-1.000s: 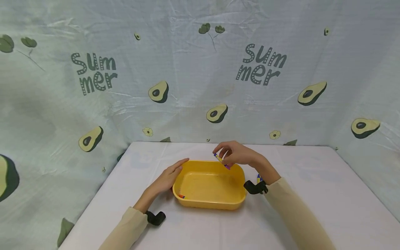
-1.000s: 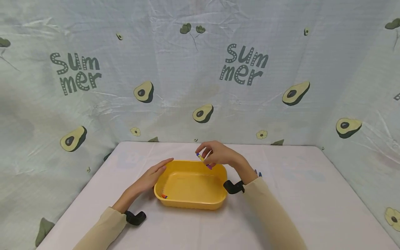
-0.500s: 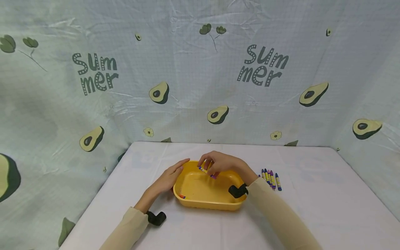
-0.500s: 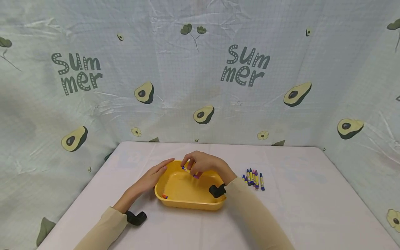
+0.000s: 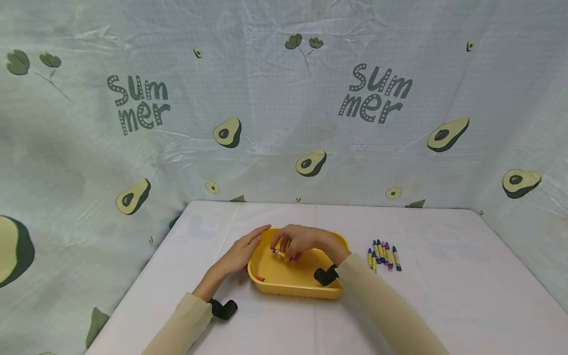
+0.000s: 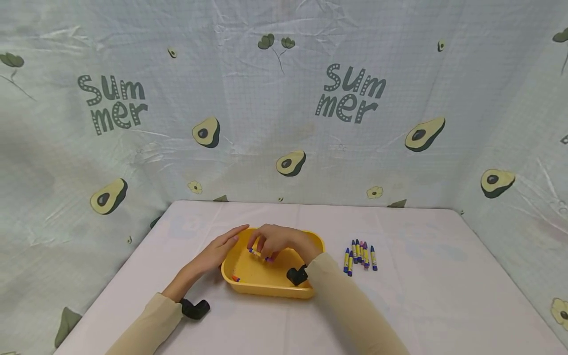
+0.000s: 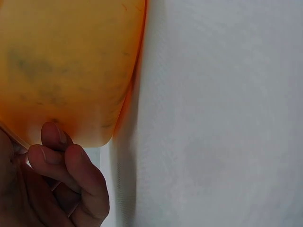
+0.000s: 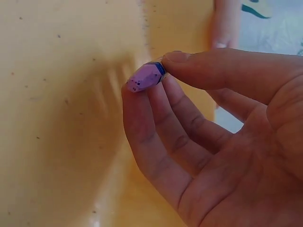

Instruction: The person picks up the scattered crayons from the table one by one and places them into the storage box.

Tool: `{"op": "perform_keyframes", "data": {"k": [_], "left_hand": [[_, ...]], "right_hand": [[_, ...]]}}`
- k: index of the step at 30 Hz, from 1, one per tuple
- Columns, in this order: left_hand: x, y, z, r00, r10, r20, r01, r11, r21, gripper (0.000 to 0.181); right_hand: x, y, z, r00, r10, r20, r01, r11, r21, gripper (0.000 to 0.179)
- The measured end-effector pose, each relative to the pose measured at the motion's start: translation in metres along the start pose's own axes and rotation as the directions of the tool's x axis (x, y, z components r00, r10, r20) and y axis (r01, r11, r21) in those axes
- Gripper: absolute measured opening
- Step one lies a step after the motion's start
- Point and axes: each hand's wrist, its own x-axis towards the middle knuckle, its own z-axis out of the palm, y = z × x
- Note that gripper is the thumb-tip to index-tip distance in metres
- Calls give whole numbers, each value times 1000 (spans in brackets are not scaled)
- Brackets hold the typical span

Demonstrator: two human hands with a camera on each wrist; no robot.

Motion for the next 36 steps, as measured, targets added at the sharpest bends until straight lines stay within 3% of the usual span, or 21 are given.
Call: {"op": "perform_keyframes", "data": {"k": [6, 20, 26, 36], "left_hand": [[0, -1, -1, 1000, 8, 6, -8, 1000, -11, 47], [-2, -3, -1, 1000, 24, 5, -24, 1000, 4, 47], [-1, -3, -1, 1000, 15, 10, -15, 1000, -3, 46], [-2, -4, -2, 1000, 12, 3, -12, 1000, 9, 46]], "right_hand": [[7, 3, 6, 999, 35, 20, -36, 999, 4, 40], [3, 2, 10, 1000, 5, 23, -3, 997, -81, 36], [-21, -2, 0, 999, -32, -2, 32, 993, -110, 34], [-86, 3, -27, 982, -107, -153, 86, 987, -135, 31]]}}
